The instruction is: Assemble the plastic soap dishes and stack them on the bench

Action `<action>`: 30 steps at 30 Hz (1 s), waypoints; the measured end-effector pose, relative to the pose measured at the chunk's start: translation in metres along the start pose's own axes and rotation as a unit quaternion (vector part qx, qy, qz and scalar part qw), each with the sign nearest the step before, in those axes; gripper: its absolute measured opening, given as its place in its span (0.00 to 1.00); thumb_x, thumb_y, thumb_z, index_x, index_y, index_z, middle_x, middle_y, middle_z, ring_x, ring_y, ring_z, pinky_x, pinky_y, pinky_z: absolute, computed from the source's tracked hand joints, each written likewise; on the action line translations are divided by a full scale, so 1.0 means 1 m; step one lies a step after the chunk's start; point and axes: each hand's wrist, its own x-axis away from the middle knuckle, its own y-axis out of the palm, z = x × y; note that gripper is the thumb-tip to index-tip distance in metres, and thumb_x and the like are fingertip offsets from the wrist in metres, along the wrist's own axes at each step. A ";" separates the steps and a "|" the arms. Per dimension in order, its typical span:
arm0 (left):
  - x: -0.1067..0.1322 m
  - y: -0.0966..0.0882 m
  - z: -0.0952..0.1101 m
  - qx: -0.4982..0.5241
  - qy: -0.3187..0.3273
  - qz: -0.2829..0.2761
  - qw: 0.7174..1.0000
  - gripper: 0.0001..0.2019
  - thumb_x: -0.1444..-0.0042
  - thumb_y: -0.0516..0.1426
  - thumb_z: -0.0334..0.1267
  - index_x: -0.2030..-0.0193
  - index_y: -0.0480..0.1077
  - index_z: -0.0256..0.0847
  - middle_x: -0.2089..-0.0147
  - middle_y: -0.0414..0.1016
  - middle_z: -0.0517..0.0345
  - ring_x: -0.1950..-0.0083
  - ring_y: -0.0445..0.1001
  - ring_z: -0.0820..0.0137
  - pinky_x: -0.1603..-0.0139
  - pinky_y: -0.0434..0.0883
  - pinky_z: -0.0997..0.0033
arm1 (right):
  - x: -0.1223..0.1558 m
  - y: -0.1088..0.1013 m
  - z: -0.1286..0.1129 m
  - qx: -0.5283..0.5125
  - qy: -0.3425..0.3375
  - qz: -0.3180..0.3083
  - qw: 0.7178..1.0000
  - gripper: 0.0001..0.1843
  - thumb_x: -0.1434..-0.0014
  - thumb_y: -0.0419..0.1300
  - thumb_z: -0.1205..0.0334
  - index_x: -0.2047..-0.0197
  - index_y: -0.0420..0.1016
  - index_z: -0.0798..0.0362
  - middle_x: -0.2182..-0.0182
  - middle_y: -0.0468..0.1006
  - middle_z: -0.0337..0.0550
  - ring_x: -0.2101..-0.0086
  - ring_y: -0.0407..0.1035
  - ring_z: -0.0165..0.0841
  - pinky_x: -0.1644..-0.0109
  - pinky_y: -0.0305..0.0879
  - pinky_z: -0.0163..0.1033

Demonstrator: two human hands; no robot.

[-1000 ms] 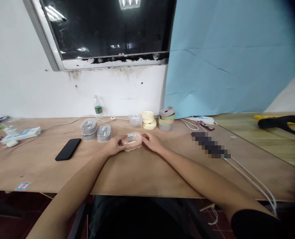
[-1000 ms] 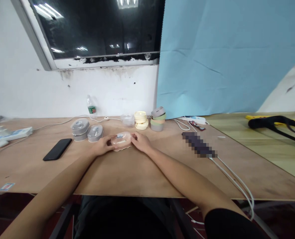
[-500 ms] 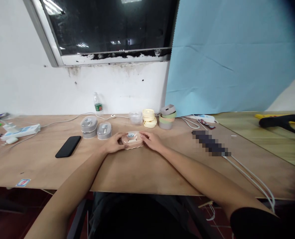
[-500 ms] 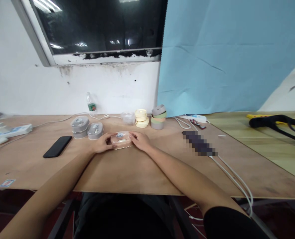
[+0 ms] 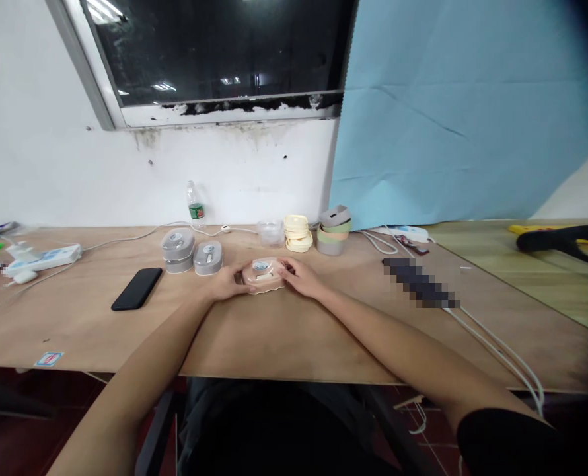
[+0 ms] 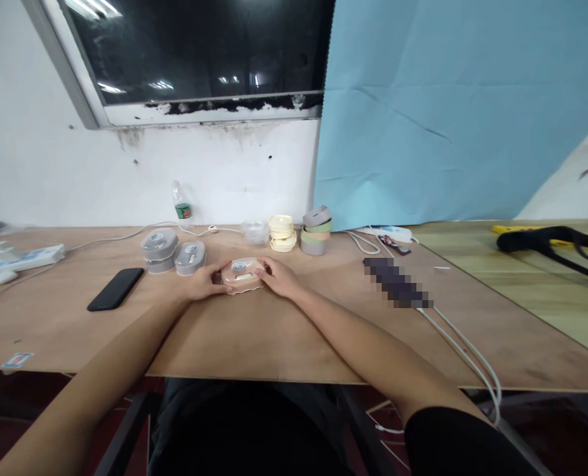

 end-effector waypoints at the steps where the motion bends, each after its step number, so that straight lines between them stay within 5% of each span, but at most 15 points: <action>1: 0.000 0.001 -0.001 -0.006 0.014 0.002 1.000 0.46 0.59 0.65 0.55 0.34 0.56 0.42 0.36 0.64 0.52 0.39 0.64 0.56 0.39 0.62 0.60 | 0.000 0.000 0.000 0.001 -0.001 0.000 1.000 0.24 0.37 0.52 0.49 0.42 0.66 0.51 0.52 0.76 0.46 0.57 0.72 0.37 0.52 0.67 0.41; 10: -0.003 0.005 -0.005 -0.053 0.070 0.079 0.993 0.41 0.58 0.66 0.49 0.36 0.59 0.44 0.41 0.67 0.51 0.42 0.67 0.58 0.41 0.65 0.60 | -0.001 0.003 0.008 -0.001 -0.011 0.021 1.000 0.31 0.37 0.49 0.45 0.35 0.56 0.50 0.44 0.70 0.49 0.47 0.66 0.41 0.43 0.61 0.49; 13: -0.003 -0.004 -0.008 -0.079 0.057 0.144 0.985 0.41 0.56 0.66 0.49 0.36 0.58 0.44 0.41 0.65 0.50 0.42 0.66 0.58 0.40 0.63 0.60 | -0.002 0.005 0.013 -0.010 0.003 0.031 0.999 0.34 0.37 0.50 0.44 0.33 0.52 0.49 0.44 0.70 0.51 0.45 0.65 0.42 0.41 0.60 0.51; 20: 0.007 -0.037 -0.009 -0.229 -0.100 0.366 0.896 0.39 0.54 0.64 0.47 0.35 0.56 0.48 0.42 0.62 0.47 0.43 0.66 0.55 0.44 0.64 0.58 | -0.002 0.009 0.016 -0.004 -0.005 0.017 1.000 0.31 0.38 0.52 0.44 0.36 0.57 0.50 0.43 0.68 0.52 0.44 0.65 0.41 0.41 0.60 0.50; 24: 0.012 -0.043 -0.002 -0.298 -0.205 0.366 0.857 0.33 0.54 0.63 0.52 0.41 0.65 0.46 0.43 0.64 0.43 0.45 0.66 0.50 0.46 0.63 0.50 | 0.000 0.007 0.012 0.015 -0.001 0.008 1.000 0.30 0.39 0.54 0.46 0.37 0.59 0.51 0.43 0.69 0.52 0.45 0.65 0.42 0.42 0.60 0.50; 30: 0.011 -0.041 0.003 -0.351 -0.226 0.370 0.830 0.28 0.53 0.61 0.54 0.47 0.70 0.41 0.42 0.63 0.42 0.44 0.64 0.47 0.44 0.59 0.47 | 0.002 0.002 0.005 0.038 0.002 -0.002 0.999 0.31 0.40 0.56 0.48 0.37 0.58 0.51 0.45 0.71 0.52 0.45 0.65 0.42 0.42 0.60 0.50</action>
